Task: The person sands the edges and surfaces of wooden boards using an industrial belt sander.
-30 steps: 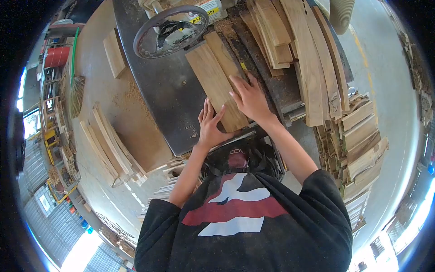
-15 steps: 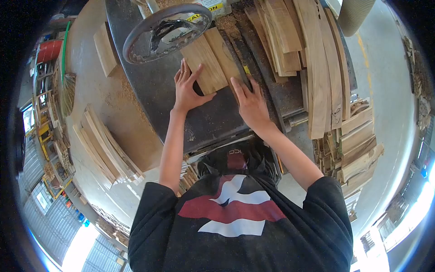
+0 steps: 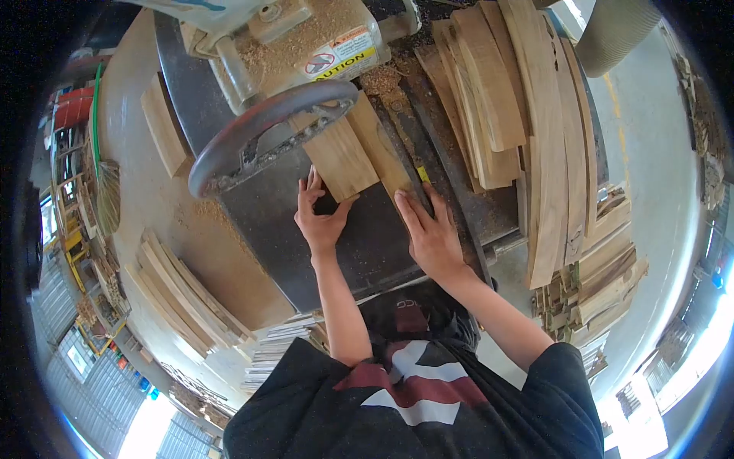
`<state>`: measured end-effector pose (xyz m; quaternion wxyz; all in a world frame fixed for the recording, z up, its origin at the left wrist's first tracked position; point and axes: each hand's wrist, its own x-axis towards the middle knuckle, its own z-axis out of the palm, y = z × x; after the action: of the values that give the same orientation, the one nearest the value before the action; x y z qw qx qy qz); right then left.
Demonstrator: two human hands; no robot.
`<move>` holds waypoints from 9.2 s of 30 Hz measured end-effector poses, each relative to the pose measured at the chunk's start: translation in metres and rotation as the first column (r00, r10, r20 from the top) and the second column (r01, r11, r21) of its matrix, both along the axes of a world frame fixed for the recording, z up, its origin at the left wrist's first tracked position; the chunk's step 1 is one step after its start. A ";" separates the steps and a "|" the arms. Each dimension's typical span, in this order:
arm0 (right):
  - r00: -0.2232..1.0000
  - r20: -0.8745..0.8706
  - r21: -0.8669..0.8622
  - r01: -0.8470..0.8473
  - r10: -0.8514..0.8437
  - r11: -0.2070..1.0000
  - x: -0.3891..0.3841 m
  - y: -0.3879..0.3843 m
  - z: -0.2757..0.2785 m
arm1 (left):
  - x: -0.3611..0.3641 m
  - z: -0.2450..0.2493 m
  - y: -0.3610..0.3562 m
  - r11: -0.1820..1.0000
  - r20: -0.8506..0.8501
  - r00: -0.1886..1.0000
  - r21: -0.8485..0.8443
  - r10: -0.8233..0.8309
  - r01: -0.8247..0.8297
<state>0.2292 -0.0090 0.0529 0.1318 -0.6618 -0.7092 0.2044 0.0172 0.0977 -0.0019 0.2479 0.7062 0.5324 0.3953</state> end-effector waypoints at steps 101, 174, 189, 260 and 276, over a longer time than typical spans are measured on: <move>0.935 -0.353 -0.308 -0.155 0.039 0.938 -0.115 -0.093 0.070 | -0.094 0.064 -0.238 0.718 0.688 0.708 -0.574 0.161 0.394; 0.404 -0.830 -0.326 0.208 -0.385 0.922 -0.085 0.009 -0.030 | -0.453 0.195 -0.151 0.371 -0.632 0.266 0.037 0.728 -0.928; 0.733 -0.680 -0.310 -0.246 -0.033 0.919 -0.124 -0.071 0.043 | -0.168 0.096 -0.214 0.836 0.912 0.072 -0.400 0.404 0.375; -0.059 -0.567 -0.766 0.404 -0.822 0.500 -0.061 0.053 -0.028 | -0.120 0.013 0.160 0.867 0.266 0.825 -0.121 0.498 -0.484; 0.065 -0.689 -0.615 0.474 -0.722 0.630 -0.075 0.134 -0.034 | -0.166 0.016 0.323 0.855 -0.639 0.675 -0.052 0.368 -0.515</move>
<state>0.1546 0.1248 0.0190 0.4901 -0.6750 -0.1417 0.5331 -0.1483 0.4211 0.0144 0.0389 0.6103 0.7802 0.1314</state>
